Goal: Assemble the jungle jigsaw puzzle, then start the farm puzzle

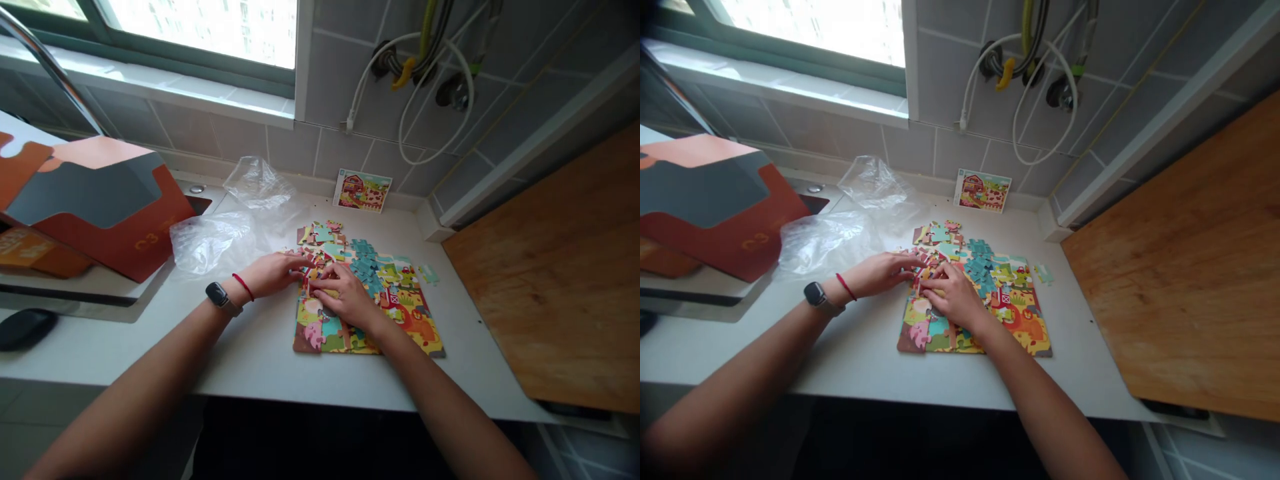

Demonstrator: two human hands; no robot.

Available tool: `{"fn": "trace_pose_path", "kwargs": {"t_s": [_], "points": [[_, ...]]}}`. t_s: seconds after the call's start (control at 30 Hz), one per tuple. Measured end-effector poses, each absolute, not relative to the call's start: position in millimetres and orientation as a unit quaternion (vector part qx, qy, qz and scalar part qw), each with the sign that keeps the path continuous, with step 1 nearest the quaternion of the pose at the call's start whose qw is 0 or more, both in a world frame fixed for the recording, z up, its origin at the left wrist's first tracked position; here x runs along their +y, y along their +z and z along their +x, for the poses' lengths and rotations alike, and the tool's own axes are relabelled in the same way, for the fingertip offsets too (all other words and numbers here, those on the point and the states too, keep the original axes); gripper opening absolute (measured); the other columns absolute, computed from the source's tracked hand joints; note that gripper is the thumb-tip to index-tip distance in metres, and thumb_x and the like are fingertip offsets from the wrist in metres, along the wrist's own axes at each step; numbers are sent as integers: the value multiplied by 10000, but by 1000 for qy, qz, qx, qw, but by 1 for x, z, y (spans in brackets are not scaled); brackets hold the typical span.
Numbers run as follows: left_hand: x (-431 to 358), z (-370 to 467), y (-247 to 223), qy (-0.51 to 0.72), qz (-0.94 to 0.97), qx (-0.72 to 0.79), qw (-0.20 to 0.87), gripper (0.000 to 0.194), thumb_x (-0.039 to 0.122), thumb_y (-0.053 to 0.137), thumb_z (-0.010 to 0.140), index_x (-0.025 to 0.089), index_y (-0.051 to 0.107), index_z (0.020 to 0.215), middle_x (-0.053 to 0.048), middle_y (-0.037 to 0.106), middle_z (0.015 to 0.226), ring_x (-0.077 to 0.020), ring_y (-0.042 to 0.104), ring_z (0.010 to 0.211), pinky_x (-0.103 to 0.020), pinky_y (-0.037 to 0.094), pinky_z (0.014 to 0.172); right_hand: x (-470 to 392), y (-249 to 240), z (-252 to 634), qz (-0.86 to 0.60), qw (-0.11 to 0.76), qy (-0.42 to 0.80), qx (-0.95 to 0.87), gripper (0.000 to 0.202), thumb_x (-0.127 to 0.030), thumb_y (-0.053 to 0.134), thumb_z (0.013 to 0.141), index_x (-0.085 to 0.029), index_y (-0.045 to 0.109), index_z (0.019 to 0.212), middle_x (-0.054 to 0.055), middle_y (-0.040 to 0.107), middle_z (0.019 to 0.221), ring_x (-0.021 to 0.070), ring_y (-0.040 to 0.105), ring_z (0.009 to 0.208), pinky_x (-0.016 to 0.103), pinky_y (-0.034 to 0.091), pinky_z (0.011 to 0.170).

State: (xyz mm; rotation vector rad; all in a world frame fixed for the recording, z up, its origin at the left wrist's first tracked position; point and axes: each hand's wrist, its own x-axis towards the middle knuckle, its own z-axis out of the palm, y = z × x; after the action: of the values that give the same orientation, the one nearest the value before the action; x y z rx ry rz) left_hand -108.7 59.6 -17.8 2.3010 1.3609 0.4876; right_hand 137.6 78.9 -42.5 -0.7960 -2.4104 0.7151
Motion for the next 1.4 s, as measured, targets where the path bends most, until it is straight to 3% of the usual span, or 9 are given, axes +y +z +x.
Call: {"fn": "trace_pose_path", "kwargs": {"t_s": [0.2, 0.3, 0.57, 0.7, 0.87, 0.97, 1.13, 1.3, 1.4], "points": [[61, -113, -26, 154, 830, 496, 205, 421, 138, 635, 839, 344, 803, 1166, -32, 798, 983, -211, 731, 832, -283, 530, 779, 77, -43, 137, -310, 238, 257, -884, 202, -315, 746, 949, -265, 828, 1126, 80, 658, 1075, 221, 633, 1035, 396, 546, 978], [60, -113, -27, 165, 813, 522, 200, 407, 169, 659, 840, 388, 814, 1145, -20, 798, 930, -209, 725, 797, -264, 513, 731, 77, -44, 137, -307, 241, 252, -885, 203, -308, 745, 950, -271, 826, 1132, 78, 660, 1076, 218, 637, 1031, 398, 549, 976], [56, -103, -25, 97, 809, 570, 102, 437, 188, 516, 981, 378, 736, 1307, -67, 763, 1011, -253, 732, 957, -315, 535, 787, 75, -45, 136, -294, 262, 251, -884, 195, -287, 718, 967, -268, 825, 1129, 73, 643, 1065, 212, 646, 1012, 403, 566, 955], [54, -101, -24, 118, 799, 582, 96, 346, 325, 532, 1022, 346, 730, 1306, -68, 757, 1011, -241, 727, 920, -311, 534, 766, 74, -43, 136, -295, 252, 237, -891, 194, -292, 709, 973, -290, 823, 1130, 71, 643, 1064, 216, 640, 1016, 407, 569, 955], [55, -102, -26, 136, 785, 596, 104, 410, 486, 601, 1000, 317, 683, 1365, -78, 759, 1182, -261, 726, 1032, -319, 542, 816, 74, -42, 136, -282, 253, 230, -897, 209, -286, 704, 977, -278, 816, 1153, 71, 640, 1061, 213, 636, 1004, 414, 560, 963], [57, -102, -28, 149, 782, 596, 103, 419, 498, 645, 974, 321, 678, 1353, -71, 734, 1290, -259, 720, 1089, -307, 540, 830, 74, -42, 137, -277, 253, 228, -898, 212, -281, 703, 977, -263, 815, 1156, 76, 636, 1064, 219, 636, 1017, 414, 558, 955], [61, -100, -34, 155, 758, 623, 115, 381, 493, 632, 987, 309, 680, 1317, -62, 744, 1279, -277, 723, 1098, -316, 541, 799, 73, -41, 135, -277, 250, 219, -902, 202, -284, 691, 982, -257, 819, 1136, 82, 640, 1067, 225, 639, 1022, 419, 562, 956], [63, -101, -35, 185, 749, 625, 118, 364, 429, 529, 1037, 282, 667, 1341, -83, 742, 1287, -269, 729, 1070, -328, 537, 801, 69, -36, 134, -287, 222, 203, -909, 211, -313, 694, 982, -259, 808, 1151, 86, 643, 1112, 230, 634, 1044, 430, 551, 1004], [63, -102, -34, 219, 752, 608, 131, 347, 389, 432, 1072, 260, 714, 1226, -69, 772, 1186, -239, 729, 1014, -314, 519, 789, 68, -33, 135, -287, 196, 190, -918, 268, -329, 744, 943, -250, 789, 1195, 102, 633, 1189, 256, 614, 1112, 450, 545, 1027]]}}
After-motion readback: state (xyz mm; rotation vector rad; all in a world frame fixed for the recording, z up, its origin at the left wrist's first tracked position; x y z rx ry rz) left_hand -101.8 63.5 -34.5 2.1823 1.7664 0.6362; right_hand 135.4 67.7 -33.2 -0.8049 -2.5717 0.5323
